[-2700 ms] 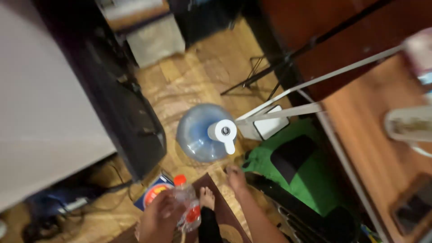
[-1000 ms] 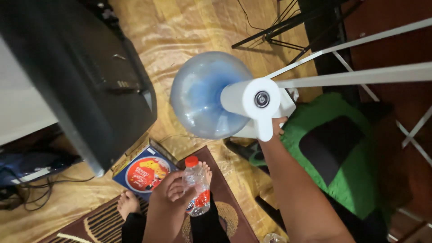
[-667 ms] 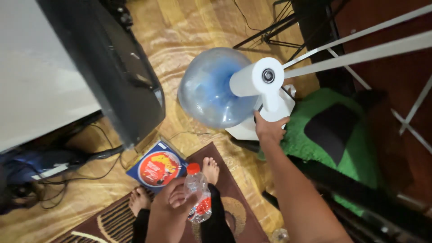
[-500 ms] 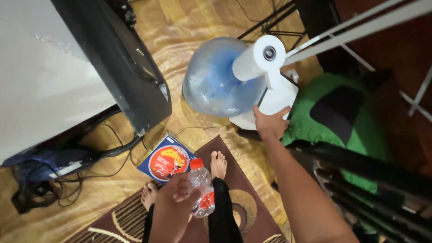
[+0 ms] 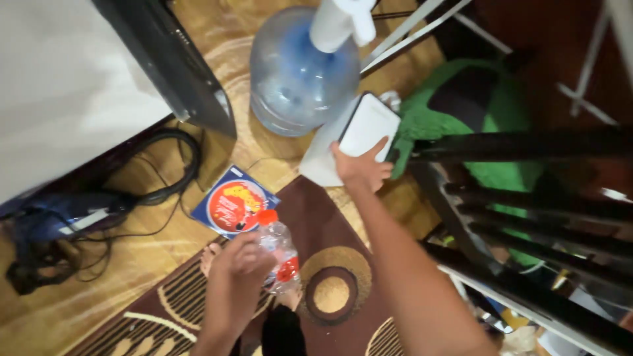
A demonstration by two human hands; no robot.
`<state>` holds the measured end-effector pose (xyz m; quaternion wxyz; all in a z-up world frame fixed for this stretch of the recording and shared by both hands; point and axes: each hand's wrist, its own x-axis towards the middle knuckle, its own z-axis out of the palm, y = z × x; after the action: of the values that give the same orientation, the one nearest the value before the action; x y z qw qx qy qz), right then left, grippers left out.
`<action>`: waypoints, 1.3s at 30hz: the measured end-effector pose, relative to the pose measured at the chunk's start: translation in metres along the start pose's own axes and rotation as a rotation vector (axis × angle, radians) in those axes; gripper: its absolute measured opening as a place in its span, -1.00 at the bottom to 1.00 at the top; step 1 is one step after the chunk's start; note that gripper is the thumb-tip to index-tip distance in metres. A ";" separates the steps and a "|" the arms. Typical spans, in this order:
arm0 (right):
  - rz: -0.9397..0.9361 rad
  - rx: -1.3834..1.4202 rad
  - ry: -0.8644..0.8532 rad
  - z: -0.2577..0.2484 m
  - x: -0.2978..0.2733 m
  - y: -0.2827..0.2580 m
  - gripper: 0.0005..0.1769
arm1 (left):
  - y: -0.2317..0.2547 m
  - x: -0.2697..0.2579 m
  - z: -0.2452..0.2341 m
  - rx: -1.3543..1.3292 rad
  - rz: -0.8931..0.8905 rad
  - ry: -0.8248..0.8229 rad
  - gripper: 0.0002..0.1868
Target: The person picks up a plastic bottle and a paper bag, walks to a small trash bin, and places the items inside. They then remove the full trash bag from the bin and set it aside.
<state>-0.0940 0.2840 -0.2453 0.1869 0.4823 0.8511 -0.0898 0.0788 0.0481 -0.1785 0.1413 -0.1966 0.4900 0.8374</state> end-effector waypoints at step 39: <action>-0.656 0.644 0.047 0.221 -0.069 0.361 -0.17 | -0.250 0.009 -0.017 0.420 -0.184 -0.331 -0.64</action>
<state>0.2976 0.3430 -0.4094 -0.0301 0.2229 0.8915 -0.3933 0.1816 0.1529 -0.3813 0.3326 -0.0674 0.6032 0.7218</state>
